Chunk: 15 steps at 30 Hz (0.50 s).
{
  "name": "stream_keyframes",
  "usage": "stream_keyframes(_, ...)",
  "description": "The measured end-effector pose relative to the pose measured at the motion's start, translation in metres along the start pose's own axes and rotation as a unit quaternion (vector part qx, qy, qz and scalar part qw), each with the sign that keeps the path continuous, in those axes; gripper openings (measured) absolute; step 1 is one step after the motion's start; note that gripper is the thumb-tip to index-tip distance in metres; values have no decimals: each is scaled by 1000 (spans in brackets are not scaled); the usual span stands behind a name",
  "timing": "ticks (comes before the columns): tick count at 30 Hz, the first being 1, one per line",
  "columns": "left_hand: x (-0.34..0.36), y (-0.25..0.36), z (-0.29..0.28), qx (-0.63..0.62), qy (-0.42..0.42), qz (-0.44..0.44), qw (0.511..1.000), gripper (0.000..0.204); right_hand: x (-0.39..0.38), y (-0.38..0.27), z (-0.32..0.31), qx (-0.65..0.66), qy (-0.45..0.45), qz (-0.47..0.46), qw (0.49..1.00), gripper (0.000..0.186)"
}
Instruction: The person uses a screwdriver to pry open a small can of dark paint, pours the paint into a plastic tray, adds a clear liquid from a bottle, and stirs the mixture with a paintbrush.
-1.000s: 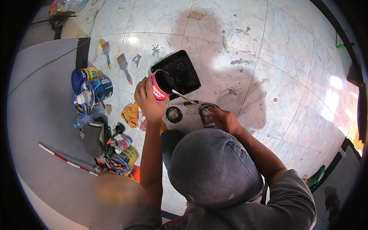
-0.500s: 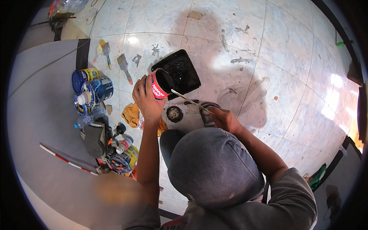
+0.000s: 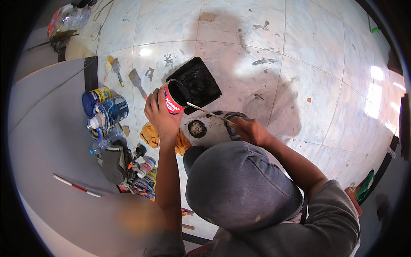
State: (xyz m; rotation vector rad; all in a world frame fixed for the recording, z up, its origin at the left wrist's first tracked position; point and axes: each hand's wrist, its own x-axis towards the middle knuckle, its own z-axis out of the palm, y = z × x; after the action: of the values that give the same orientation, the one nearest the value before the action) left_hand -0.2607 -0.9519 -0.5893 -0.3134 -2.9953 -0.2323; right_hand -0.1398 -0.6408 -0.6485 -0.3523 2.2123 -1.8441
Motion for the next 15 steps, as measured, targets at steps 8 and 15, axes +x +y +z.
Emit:
stream_keyframes(8, 2, -1, 1, 19, 15, 8, 1000, 107, 0, 10, 3, -20, -2, -18, 1000, 34)
stream_keyframes(15, 3, -2, -1, 20, 11, 18, 1000, 104, -2, 8, 4, -28, -8, -15, 999, 35)
